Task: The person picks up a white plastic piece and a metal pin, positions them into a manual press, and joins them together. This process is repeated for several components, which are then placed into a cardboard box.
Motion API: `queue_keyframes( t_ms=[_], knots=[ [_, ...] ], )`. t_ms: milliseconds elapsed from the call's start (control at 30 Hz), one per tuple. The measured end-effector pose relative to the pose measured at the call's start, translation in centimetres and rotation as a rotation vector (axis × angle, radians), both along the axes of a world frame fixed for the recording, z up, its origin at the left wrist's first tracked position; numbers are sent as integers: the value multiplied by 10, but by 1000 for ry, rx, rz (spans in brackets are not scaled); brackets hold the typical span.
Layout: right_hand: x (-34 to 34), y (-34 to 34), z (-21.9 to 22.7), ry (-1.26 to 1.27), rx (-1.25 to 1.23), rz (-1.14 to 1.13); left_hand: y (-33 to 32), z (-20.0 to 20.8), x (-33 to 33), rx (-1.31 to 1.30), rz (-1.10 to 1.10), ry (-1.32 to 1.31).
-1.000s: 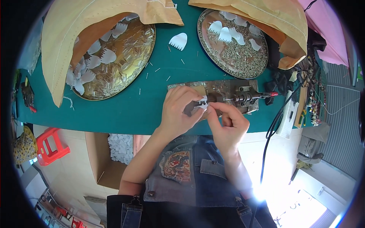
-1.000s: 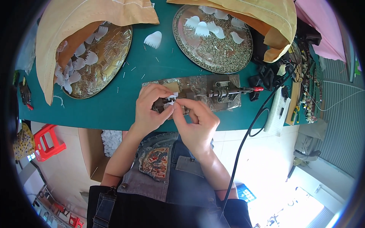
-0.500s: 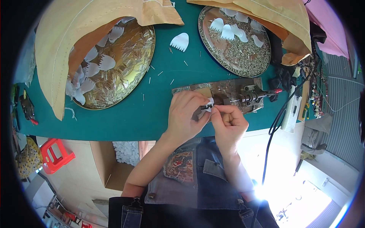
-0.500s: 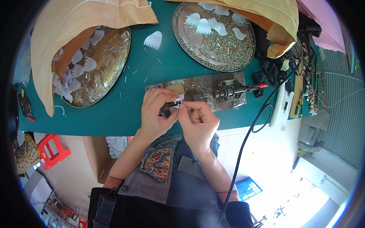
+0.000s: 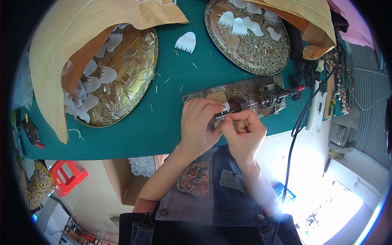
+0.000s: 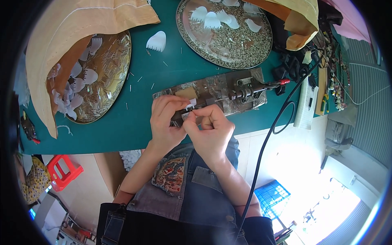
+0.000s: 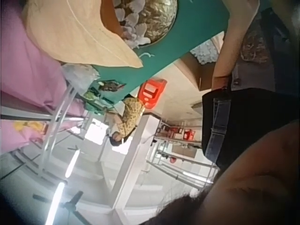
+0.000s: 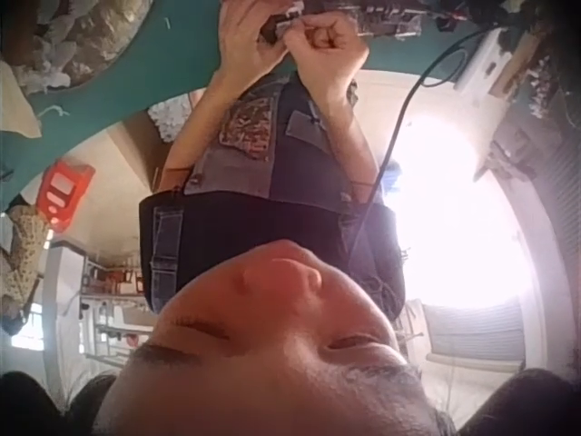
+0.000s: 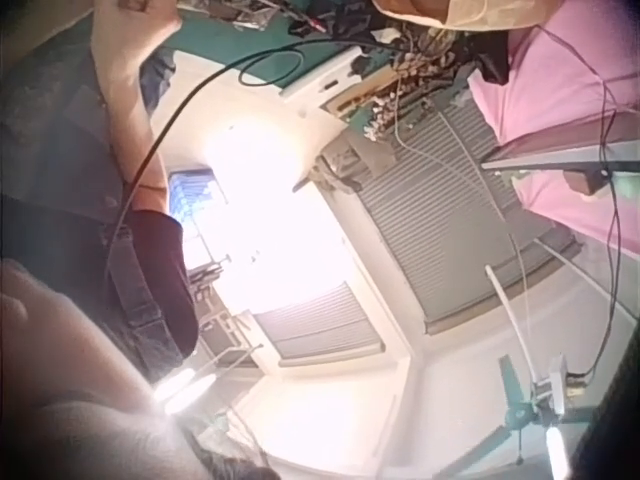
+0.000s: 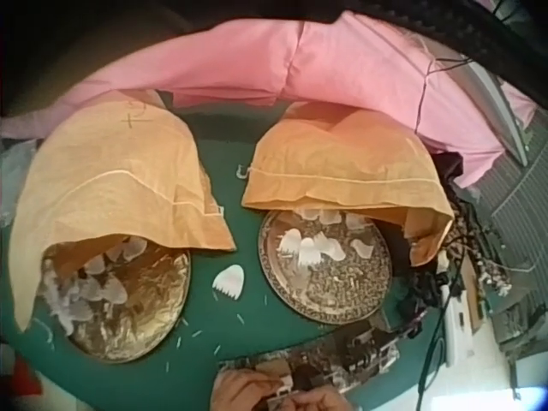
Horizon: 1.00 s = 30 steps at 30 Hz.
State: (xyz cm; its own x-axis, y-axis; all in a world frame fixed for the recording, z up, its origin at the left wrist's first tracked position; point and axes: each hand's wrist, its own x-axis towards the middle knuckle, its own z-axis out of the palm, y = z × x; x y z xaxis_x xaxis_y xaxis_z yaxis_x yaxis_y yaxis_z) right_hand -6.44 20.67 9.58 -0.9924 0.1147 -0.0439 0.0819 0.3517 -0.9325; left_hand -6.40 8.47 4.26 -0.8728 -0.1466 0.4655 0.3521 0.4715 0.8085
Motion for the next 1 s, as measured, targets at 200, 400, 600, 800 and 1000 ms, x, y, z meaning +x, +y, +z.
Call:
queue_keyframes(
  t_ms=[200, 400, 600, 800, 1000],
  knots=[
    [1, -3, -1, 28, 78, 14, 1, 1, 0, 20, 19, -7],
    [-1, -5, 1, 84, 137, 28, 1, 2, 1, 32, 16, -23],
    [-4, -6, -3, 138, 204, 16, -1, 1, 1, 1, 11, -29],
    [-5, -8, 1, 137, 241, 22, 0, -1, 1, 33, 6, -37],
    [-8, -6, 12, 80, 287, 71, -1, 0, 1, 60, -5, -51]
  ],
)
